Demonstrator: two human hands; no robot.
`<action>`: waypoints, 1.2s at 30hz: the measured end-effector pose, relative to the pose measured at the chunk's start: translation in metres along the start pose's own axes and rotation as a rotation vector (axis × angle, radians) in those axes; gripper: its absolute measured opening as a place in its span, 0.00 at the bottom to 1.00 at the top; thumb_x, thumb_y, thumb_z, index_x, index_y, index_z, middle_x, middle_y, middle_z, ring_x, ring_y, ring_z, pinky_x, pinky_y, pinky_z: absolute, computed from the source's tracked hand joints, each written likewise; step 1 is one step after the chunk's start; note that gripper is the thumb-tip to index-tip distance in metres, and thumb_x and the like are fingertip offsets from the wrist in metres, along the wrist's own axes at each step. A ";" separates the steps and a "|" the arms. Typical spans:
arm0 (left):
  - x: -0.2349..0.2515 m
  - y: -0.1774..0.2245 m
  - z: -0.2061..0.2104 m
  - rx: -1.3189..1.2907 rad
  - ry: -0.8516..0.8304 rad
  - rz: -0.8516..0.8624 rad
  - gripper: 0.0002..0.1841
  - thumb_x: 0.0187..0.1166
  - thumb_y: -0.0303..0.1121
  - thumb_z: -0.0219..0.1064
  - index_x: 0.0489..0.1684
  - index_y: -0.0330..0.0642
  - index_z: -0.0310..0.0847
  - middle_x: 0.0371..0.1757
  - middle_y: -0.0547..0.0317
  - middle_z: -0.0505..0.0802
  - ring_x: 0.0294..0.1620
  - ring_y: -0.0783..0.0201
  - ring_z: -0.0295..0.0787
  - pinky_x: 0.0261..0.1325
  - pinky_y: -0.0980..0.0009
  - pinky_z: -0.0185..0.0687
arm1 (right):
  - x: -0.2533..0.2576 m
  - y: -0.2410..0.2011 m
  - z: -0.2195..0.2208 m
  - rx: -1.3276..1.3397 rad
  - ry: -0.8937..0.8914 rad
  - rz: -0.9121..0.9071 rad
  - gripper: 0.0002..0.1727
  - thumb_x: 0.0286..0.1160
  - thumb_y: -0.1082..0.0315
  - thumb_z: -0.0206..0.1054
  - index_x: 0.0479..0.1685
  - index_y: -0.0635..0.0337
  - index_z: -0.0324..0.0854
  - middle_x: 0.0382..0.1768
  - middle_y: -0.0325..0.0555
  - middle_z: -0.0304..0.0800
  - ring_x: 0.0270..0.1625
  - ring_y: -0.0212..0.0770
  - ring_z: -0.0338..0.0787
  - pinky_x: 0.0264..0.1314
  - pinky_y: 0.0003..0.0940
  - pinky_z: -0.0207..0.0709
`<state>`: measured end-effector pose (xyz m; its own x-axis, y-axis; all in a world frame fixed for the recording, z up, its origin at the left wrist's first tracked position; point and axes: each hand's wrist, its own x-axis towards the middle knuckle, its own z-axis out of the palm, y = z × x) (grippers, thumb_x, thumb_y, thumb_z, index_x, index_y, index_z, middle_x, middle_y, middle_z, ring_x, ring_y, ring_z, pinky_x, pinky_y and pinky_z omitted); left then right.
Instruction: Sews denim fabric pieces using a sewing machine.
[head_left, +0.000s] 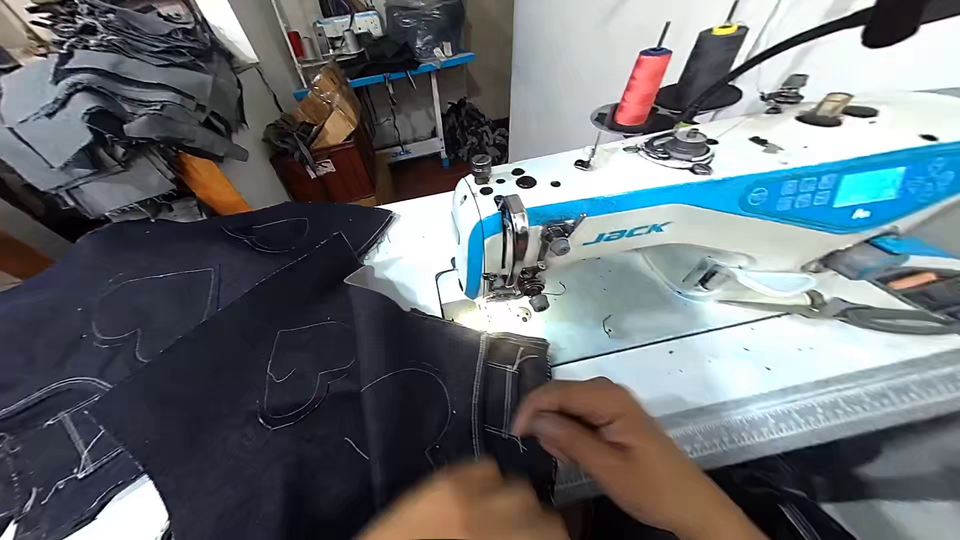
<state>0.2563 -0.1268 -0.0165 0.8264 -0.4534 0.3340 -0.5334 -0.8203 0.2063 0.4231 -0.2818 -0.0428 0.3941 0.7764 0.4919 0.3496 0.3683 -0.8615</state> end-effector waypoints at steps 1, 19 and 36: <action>0.011 -0.025 -0.022 0.134 0.056 -0.030 0.26 0.83 0.64 0.54 0.59 0.59 0.89 0.42 0.58 0.93 0.42 0.56 0.90 0.45 0.55 0.84 | -0.006 0.009 0.004 -0.321 -0.005 -0.004 0.12 0.85 0.68 0.60 0.44 0.58 0.91 0.31 0.41 0.93 0.33 0.29 0.90 0.40 0.24 0.85; 0.038 -0.159 -0.045 0.534 -0.009 0.102 0.28 0.86 0.64 0.49 0.77 0.69 0.80 0.26 0.63 0.84 0.23 0.60 0.78 0.29 0.62 0.70 | -0.034 0.048 -0.004 -0.210 0.166 0.174 0.18 0.85 0.63 0.61 0.68 0.57 0.85 0.22 0.33 0.82 0.20 0.22 0.78 0.22 0.18 0.75; 0.030 -0.166 -0.045 0.484 -0.058 0.073 0.27 0.87 0.61 0.52 0.74 0.64 0.84 0.24 0.64 0.85 0.22 0.61 0.78 0.29 0.63 0.71 | -0.029 0.043 -0.001 -0.262 0.207 0.314 0.15 0.82 0.63 0.60 0.54 0.53 0.92 0.23 0.27 0.86 0.21 0.18 0.80 0.24 0.14 0.75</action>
<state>0.3611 0.0117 0.0007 0.8058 -0.5232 0.2774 -0.4568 -0.8473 -0.2710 0.4275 -0.2891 -0.0935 0.6673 0.7017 0.2496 0.3787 -0.0311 -0.9250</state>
